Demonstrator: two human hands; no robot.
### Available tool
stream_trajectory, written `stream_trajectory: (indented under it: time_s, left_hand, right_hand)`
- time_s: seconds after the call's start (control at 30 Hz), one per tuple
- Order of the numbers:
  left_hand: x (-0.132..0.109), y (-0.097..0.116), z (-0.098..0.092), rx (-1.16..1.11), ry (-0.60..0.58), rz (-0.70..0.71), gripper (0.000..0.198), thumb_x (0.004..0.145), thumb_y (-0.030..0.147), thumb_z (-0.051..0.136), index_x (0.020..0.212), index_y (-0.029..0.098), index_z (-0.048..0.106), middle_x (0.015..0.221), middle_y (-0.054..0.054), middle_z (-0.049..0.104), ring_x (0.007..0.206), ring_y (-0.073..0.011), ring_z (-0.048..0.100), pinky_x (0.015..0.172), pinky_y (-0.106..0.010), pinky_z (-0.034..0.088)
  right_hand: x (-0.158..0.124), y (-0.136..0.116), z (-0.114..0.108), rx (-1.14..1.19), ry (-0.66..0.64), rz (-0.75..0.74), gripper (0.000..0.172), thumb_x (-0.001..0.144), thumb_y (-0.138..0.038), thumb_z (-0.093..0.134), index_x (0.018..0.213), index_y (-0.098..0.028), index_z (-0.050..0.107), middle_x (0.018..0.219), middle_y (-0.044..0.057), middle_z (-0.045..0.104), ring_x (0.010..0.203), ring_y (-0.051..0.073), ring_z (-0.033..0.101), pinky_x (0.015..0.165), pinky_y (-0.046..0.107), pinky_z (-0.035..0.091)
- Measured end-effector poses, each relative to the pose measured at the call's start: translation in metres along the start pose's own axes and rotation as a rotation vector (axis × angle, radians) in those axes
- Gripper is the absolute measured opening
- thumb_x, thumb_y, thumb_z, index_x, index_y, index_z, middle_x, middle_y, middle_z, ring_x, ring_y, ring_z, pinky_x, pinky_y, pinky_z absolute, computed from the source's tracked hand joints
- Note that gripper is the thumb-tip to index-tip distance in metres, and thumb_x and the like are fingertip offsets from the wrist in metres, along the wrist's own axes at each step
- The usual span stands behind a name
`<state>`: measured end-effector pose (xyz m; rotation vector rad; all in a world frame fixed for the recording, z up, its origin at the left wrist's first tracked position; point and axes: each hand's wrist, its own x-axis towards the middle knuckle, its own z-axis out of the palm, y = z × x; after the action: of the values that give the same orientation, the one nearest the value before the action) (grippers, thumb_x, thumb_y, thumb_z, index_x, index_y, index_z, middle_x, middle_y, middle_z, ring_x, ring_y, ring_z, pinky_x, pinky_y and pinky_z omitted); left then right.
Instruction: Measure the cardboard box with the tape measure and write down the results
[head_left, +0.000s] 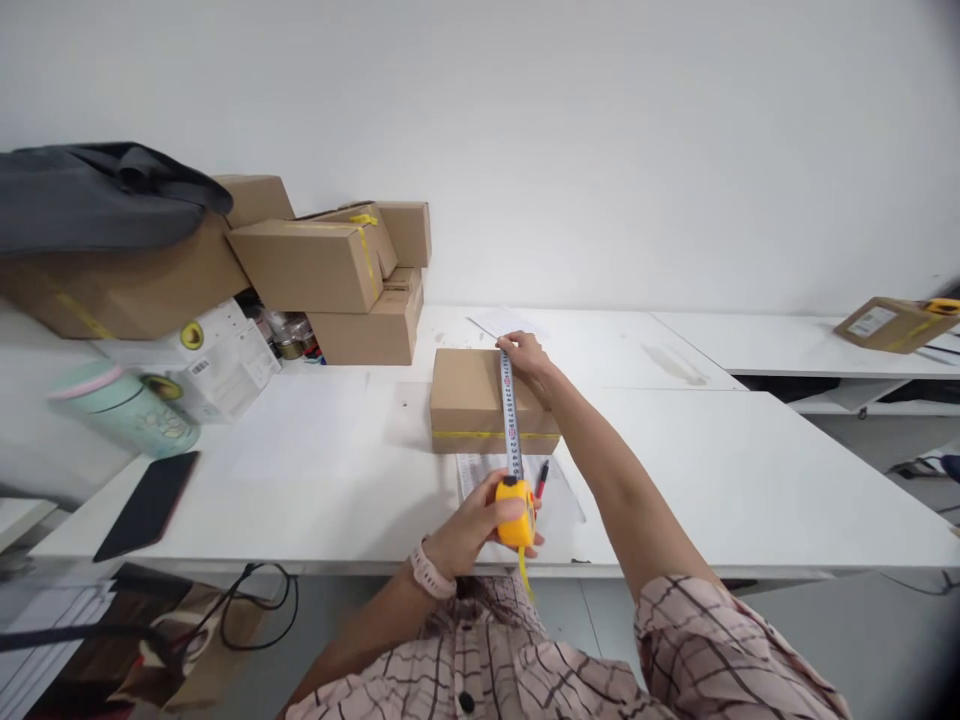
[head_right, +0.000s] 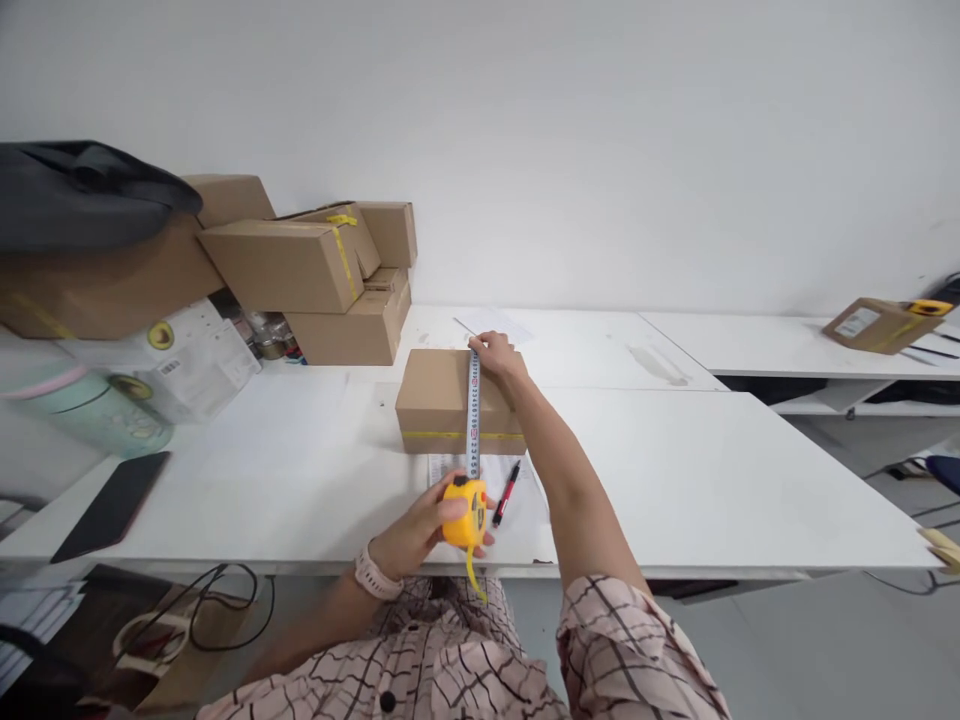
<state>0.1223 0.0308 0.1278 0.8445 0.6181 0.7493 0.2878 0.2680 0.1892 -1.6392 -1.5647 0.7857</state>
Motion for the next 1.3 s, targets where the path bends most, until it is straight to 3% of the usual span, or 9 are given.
stream_trajectory:
  time_s: [0.17,0.3,0.5,0.73,0.87,1.0,1.13,1.2,1.3]
  left_hand:
    - [0.016,0.028,0.004,0.015,0.044,0.066,0.054,0.073,0.056,0.079,0.103,0.018,0.056,0.103,-0.008,0.065,0.071,-0.0201,0.073,0.064,-0.037,0.062]
    - [0.013,0.025,0.005,-0.012,0.088,0.043,0.054,0.074,0.059,0.078,0.103,0.019,0.056,0.104,-0.009,0.067,0.072,-0.0219,0.074,0.065,-0.038,0.062]
    - [0.014,0.018,0.009,-0.012,0.114,0.037,0.056,0.072,0.061,0.079,0.102,0.018,0.058,0.106,-0.009,0.066,0.073,-0.0224,0.073,0.064,-0.037,0.062]
    - [0.020,0.028,0.007,0.057,0.089,0.028,0.056,0.072,0.060,0.078,0.103,0.016,0.060,0.109,-0.010,0.065,0.076,-0.0241,0.074,0.064,-0.037,0.063]
    - [0.000,0.037,-0.018,0.152,0.152,0.173,0.060,0.072,0.053,0.081,0.117,0.023,0.055,0.122,-0.008,0.061,0.081,-0.0240,0.074,0.067,-0.038,0.063]
    - [-0.012,0.037,-0.064,0.306,0.405,0.429,0.063,0.073,0.046,0.084,0.123,0.027,0.049,0.114,-0.003,0.062,0.088,-0.0212,0.073,0.076,-0.035,0.062]
    - [0.000,0.041,-0.098,0.322,0.499,0.405,0.060,0.073,0.049,0.082,0.118,0.024,0.051,0.109,-0.001,0.061,0.080,-0.0179,0.072,0.075,-0.037,0.062]
    - [0.009,0.049,-0.104,0.309,0.461,0.360,0.058,0.074,0.050,0.080,0.116,0.022,0.051,0.109,-0.002,0.061,0.075,-0.0162,0.071,0.073,-0.038,0.063]
    - [0.020,0.071,-0.105,0.317,0.431,0.386,0.054,0.074,0.048,0.080,0.113,0.022,0.053,0.107,-0.002,0.061,0.070,-0.0142,0.070,0.068,-0.036,0.063]
  right_hand:
    - [0.010,-0.007,0.003,-0.082,0.022,0.010,0.023,0.085,-0.045,0.064,0.080,-0.023,0.066,0.091,0.013,0.069,0.104,0.033,0.058,0.094,0.048,0.041]
    - [0.004,-0.001,0.003,-0.064,-0.021,-0.036,0.027,0.082,-0.046,0.066,0.065,-0.026,0.059,0.073,0.009,0.065,0.091,0.032,0.060,0.088,0.045,0.041]
    - [0.001,-0.001,0.002,-0.137,-0.029,-0.086,0.037,0.087,-0.043,0.059,0.058,-0.023,0.049,0.071,0.009,0.063,0.085,0.029,0.060,0.086,0.042,0.039]
    - [0.009,0.002,-0.005,-0.042,-0.062,0.014,0.034,0.084,-0.058,0.065,0.080,-0.024,0.066,0.089,0.009,0.071,0.093,0.029,0.061,0.088,0.041,0.044]
    - [0.011,0.025,-0.037,0.317,0.072,-0.006,0.057,0.089,-0.071,0.049,0.119,-0.026,0.067,0.124,0.009,0.070,0.114,0.027,0.060,0.099,0.040,0.045]
    - [-0.026,0.072,-0.061,0.438,0.257,0.098,0.062,0.095,-0.067,0.041,0.123,-0.019,0.067,0.133,0.015,0.067,0.126,0.027,0.058,0.110,0.040,0.040]
    - [-0.082,0.102,-0.053,0.439,0.048,0.137,0.073,0.093,-0.076,0.031,0.145,-0.031,0.054,0.160,0.008,0.043,0.143,0.030,0.045,0.110,0.049,0.043]
    - [-0.098,0.099,-0.046,0.404,-0.039,0.062,0.075,0.091,-0.079,0.035,0.148,-0.033,0.050,0.163,0.004,0.040,0.146,0.029,0.041,0.113,0.048,0.041]
    - [-0.097,0.075,-0.045,0.179,-0.011,-0.086,0.076,0.088,-0.077,0.049,0.148,-0.030,0.052,0.159,0.005,0.045,0.146,0.029,0.041,0.119,0.044,0.034]
